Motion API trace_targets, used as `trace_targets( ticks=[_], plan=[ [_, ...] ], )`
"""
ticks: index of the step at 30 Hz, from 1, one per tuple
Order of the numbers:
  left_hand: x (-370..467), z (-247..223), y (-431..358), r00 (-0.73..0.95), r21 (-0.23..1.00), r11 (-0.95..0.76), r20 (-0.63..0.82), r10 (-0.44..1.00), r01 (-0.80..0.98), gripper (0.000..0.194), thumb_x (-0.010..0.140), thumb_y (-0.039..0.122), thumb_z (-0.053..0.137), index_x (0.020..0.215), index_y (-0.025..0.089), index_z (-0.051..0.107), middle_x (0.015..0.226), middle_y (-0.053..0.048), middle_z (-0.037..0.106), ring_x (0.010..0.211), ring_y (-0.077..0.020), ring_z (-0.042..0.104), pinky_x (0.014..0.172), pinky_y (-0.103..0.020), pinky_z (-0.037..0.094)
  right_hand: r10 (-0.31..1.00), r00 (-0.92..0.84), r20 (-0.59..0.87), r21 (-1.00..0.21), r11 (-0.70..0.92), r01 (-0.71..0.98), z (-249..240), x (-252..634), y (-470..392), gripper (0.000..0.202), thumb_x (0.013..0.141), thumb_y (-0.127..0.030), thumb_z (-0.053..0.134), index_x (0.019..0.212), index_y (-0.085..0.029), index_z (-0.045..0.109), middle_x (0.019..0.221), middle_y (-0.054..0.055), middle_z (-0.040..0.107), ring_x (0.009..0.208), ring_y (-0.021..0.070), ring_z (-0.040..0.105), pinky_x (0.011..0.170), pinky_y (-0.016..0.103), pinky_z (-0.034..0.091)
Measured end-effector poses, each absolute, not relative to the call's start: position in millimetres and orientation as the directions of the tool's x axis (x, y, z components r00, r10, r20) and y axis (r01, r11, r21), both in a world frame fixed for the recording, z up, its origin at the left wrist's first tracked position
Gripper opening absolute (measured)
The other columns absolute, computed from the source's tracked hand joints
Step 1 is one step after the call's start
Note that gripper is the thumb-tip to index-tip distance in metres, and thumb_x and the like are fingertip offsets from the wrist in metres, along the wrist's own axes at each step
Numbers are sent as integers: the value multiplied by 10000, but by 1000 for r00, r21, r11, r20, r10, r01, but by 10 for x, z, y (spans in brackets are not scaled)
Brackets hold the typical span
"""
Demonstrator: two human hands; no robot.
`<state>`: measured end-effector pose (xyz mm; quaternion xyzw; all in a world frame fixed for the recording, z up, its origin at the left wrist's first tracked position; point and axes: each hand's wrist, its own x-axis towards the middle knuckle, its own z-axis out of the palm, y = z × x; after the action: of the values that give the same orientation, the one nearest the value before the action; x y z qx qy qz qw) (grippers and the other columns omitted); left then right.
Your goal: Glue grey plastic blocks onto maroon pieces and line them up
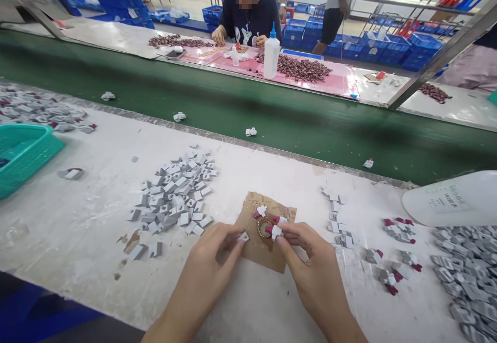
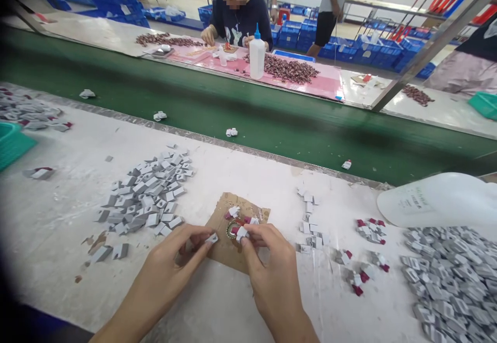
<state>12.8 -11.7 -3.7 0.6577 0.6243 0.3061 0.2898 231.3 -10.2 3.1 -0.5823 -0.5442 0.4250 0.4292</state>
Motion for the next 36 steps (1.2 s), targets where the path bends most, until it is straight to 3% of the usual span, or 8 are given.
trace_targets(
  ticks=[5, 9, 13, 19, 23, 27, 31, 36],
  plan=[
    [118, -10, -48, 98, 738, -19, -65, 993, 675, 195, 985, 335, 609, 1051, 277, 783, 902, -38, 705, 814, -256, 696, 699, -359, 564, 997, -43, 69, -911, 80, 405, 92, 2319, -43, 212, 1021, -220, 620, 1101, -256, 813, 1004, 42, 819, 854, 220, 797, 770, 347, 656],
    [93, 4, -30, 135, 740, -6, -114, 984, 672, 175, 983, 326, 597, 990, 279, 766, 960, -45, 697, 839, -253, 697, 732, -362, 570, 996, -45, 78, -908, 89, 409, 104, 2318, -36, 212, 1014, -189, 621, 1093, -260, 805, 998, 33, 822, 850, 210, 798, 777, 331, 649],
    [94, 2, -61, 150, 759, -7, -119, 982, 651, 203, 1014, 352, 583, 1079, 286, 764, 1048, -53, 691, 883, -247, 704, 776, -367, 578, 997, -30, 66, -912, 72, 404, 72, 2323, -58, 200, 1023, -205, 622, 1096, -268, 797, 978, 26, 810, 856, 214, 791, 775, 332, 639],
    [104, 56, -61, 178, 755, 5, -161, 971, 656, 136, 954, 209, 560, 903, 261, 674, 931, -27, 689, 804, -226, 678, 728, -350, 562, 1000, -19, 20, -930, 26, 368, 90, 2312, -68, 177, 1013, -242, 651, 1071, -281, 814, 960, 23, 804, 859, 221, 774, 776, 346, 631],
    [89, 207, 50, 156, 819, 78, -201, 967, 569, 127, 968, 318, 648, 1019, 281, 757, 949, -33, 775, 856, -250, 749, 775, -376, 625, 993, 26, -113, -981, -116, 154, 198, 2343, -48, 143, 998, -348, 728, 1069, -294, 840, 1048, 43, 840, 987, 258, 801, 886, 384, 661],
    [143, 405, 197, 154, 944, 213, -257, 954, 252, 234, 961, 496, 751, 1088, 310, 816, 1051, -62, 856, 1001, -301, 825, 865, -412, 688, 966, -38, -254, -952, -257, -168, 299, 2386, 25, 211, 952, -454, 825, 1068, -282, 859, 1098, 73, 878, 1090, 315, 823, 995, 459, 662],
    [299, 467, 260, 189, 967, 244, -253, 949, 67, 237, 933, 453, 820, 1105, 292, 847, 1091, -84, 875, 1037, -316, 837, 922, -446, 702, 959, -88, -269, -912, -283, -296, 324, 2375, 66, 236, 943, -451, 857, 1089, -266, 873, 1123, 93, 883, 1062, 320, 828, 960, 466, 672],
    [447, 432, 280, 209, 967, 251, -238, 949, -37, 155, 928, 376, 837, 1057, 292, 851, 1015, -59, 874, 978, -275, 843, 869, -392, 717, 960, -67, -270, -900, -277, -338, 278, 2376, 46, 220, 928, -437, 886, 1075, -273, 878, 1058, 81, 889, 1004, 293, 836, 932, 418, 672]
  ],
)
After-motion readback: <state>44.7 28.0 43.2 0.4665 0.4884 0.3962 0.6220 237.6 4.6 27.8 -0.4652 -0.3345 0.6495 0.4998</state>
